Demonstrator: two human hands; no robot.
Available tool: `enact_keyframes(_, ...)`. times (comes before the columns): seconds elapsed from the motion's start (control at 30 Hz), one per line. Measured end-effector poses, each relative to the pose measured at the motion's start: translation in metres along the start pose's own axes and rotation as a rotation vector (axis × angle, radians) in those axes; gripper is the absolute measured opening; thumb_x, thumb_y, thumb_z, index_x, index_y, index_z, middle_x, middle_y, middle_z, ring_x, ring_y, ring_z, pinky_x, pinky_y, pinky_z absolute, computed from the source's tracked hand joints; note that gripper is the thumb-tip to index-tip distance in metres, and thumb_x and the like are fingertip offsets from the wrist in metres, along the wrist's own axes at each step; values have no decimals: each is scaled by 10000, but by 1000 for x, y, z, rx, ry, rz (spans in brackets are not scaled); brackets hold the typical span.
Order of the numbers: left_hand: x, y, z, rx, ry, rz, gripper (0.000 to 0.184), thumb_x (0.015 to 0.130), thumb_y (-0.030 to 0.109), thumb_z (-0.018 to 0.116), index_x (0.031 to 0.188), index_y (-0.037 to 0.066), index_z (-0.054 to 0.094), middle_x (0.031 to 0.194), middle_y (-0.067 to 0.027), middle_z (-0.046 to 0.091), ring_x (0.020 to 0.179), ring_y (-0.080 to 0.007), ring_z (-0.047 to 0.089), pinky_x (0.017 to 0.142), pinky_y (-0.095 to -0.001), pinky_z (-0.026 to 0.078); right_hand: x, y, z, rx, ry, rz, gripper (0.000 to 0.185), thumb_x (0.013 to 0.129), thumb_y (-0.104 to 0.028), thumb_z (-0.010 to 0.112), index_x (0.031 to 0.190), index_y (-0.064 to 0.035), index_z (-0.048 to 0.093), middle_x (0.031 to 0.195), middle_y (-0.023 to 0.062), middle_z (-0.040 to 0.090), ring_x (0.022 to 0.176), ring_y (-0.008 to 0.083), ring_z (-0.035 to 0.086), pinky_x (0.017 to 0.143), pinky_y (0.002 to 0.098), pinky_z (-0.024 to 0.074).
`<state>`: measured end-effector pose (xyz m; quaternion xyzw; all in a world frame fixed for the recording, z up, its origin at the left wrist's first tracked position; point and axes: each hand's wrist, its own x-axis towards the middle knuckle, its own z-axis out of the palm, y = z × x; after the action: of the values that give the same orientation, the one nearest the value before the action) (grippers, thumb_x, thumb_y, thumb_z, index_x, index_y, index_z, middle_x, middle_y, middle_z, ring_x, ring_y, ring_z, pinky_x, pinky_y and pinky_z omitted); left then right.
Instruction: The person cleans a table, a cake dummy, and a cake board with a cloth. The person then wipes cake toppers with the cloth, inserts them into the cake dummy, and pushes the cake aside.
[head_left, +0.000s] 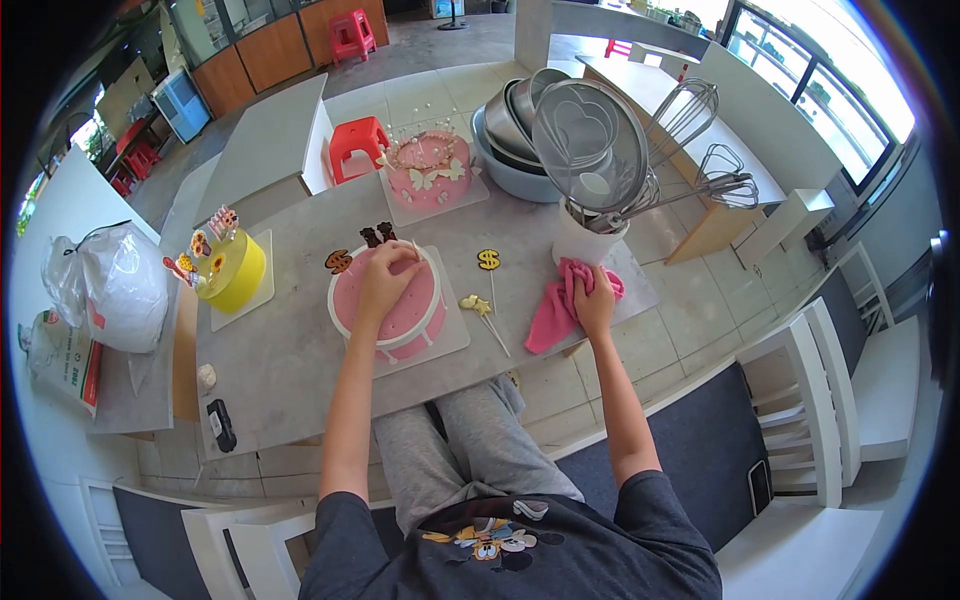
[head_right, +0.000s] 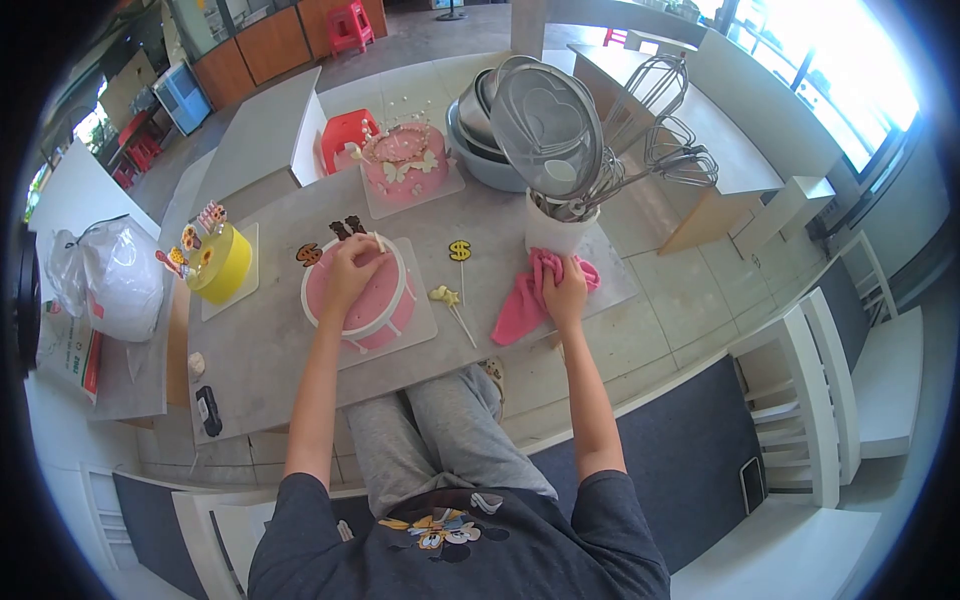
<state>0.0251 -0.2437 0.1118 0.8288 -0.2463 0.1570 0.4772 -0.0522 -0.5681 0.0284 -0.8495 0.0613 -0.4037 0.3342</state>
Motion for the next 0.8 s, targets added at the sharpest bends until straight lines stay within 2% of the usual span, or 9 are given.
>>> enact_keyframes(0.13, -1, -1, 1, 153, -16, 42, 125, 647, 83, 676, 735, 18, 614, 795, -61, 595, 807, -221, 534, 727, -307, 419, 0, -2, -1, 6, -2, 0, 173, 758, -99, 532, 899, -3, 564, 850, 203, 577, 829, 362, 543, 740, 380, 419)
enact_keyframes(0.37, 0, -4, 2, 124, -22, 22, 142, 645, 98, 683, 743, 20, 615, 779, -63, 590, 805, -223, 539, 727, -309, 422, 0, 1, 0, -4, -9, -2, 178, 757, -109, 532, 892, 4, 558, 852, 204, 573, 837, 368, 538, 743, 382, 417)
enact_keyframes(0.47, 0, -7, 1, 54, 0, -28, 143, 644, 87, 684, 750, 20, 616, 779, -64, 588, 813, -219, 543, 739, -310, 422, -1, 1, 0, 1, 0, 19, 169, 753, -141, 541, 874, -27, 570, 836, 198, 576, 827, 378, 541, 816, 401, 418)
enact_keyframes(0.53, 0, -12, -1, -112, -37, -25, 135, 645, 72, 682, 751, 22, 614, 800, -62, 590, 812, -211, 552, 740, -305, 426, -3, 0, 1, -3, -10, 14, 175, 752, -140, 539, 880, -25, 569, 841, 202, 576, 838, 377, 540, 814, 404, 416)
enact_keyframes(0.57, -1, -15, 0, -97, -25, -43, 135, 645, 72, 682, 751, 22, 614, 800, -62, 590, 812, -211, 552, 740, -305, 426, -2, -1, 0, 5, -25, 42, 179, 755, -145, 536, 882, -23, 569, 850, 205, 576, 845, 378, 538, 818, 406, 413)
enact_keyframes(0.63, -1, -17, 3, 42, -38, 71, 124, 650, 54, 676, 752, 17, 615, 819, -58, 594, 800, -196, 561, 727, -293, 434, -2, 2, 1, 22, -51, 67, 184, 758, -150, 532, 884, -22, 568, 858, 209, 575, 853, 379, 536, 822, 408, 410)
enact_keyframes(0.8, -2, -13, 0, -5, -91, 0, 145, 679, 68, 681, 802, 21, 621, 840, -47, 586, 805, -166, 562, 753, -273, 434, -2, 4, 1, -8, -58, 39, 204, 776, -178, 511, 892, -21, 568, 889, 211, 572, 877, 389, 528, 857, 412, 401)
